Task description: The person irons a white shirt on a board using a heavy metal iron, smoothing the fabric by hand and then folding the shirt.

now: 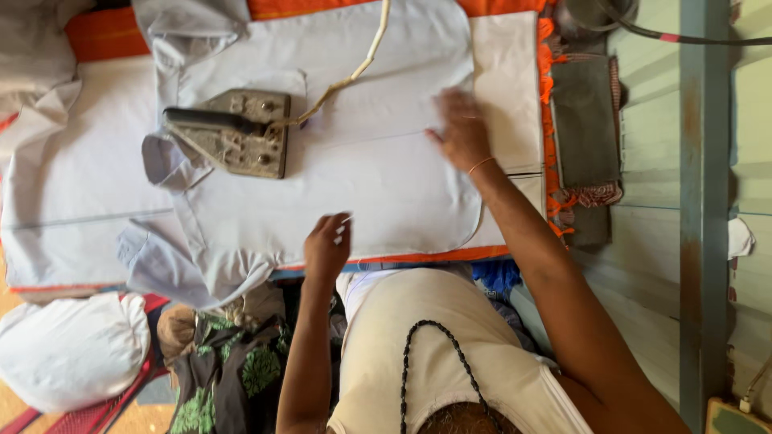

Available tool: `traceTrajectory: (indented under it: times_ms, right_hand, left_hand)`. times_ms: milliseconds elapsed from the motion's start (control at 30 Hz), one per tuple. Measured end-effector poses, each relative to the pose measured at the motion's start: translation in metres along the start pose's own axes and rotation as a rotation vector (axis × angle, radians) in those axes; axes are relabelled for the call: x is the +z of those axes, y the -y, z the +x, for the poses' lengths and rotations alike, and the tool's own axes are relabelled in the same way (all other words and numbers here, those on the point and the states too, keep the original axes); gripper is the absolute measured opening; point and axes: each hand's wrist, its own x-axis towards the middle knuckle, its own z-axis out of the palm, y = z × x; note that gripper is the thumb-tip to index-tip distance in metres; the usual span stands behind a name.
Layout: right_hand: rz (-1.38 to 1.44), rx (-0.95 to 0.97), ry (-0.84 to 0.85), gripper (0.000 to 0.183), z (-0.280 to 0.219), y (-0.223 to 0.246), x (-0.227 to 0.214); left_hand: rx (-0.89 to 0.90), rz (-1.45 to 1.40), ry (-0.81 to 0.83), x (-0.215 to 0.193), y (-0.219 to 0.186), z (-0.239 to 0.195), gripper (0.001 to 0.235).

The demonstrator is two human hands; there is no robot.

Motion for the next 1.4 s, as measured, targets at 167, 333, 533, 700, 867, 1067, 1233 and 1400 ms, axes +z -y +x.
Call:
traceTrajectory:
  times_ms: [167, 333, 533, 700, 867, 1067, 1233, 1400]
  right_hand:
    - [-0.002, 0.508, -0.179, 0.068, 0.005, -0.032, 0.028]
    - [0.085, -0.014, 0.108, 0.063, 0.034, -0.017, 0.062]
    - [-0.181, 0.570, 0.199, 0.068, 0.038, -0.087, 0.044]
    - [0.037, 0.335, -0.042, 0.048, 0.045, -0.024, 0.053]
    - [0.452, -0.251, -0.002, 0.035, 0.102, 0.161, 0.063]
    - [0.403, -0.372, 0.454, 0.037, 0.201, 0.297, 0.094]
    - [0.506, -0.275, 0.654, 0.042, 0.245, 0.331, 0.122]
    - [0.549, -0.339, 0.482, 0.039, 0.218, 0.304, 0.100]
  left_hand:
    - [-0.091, -0.112, 0.159, 0.039, -0.022, -0.007, 0.014]
    - [-0.021, -0.022, 0.264, 0.035, -0.025, -0.049, 0.012]
    - [-0.248, -0.028, 0.026, -0.017, 0.020, -0.096, 0.015]
    - [-0.304, 0.142, -0.085, -0.061, 0.072, -0.128, 0.012]
    - [-0.355, 0.055, -0.130, -0.106, 0.095, -0.112, 0.016]
    - [-0.467, -0.003, -0.141, -0.136, 0.096, -0.084, 0.016]
    - [-0.467, 0.031, -0.296, -0.136, 0.097, -0.086, 0.015]
    - [-0.398, 0.136, -0.297, -0.109, 0.090, -0.088, 0.015]
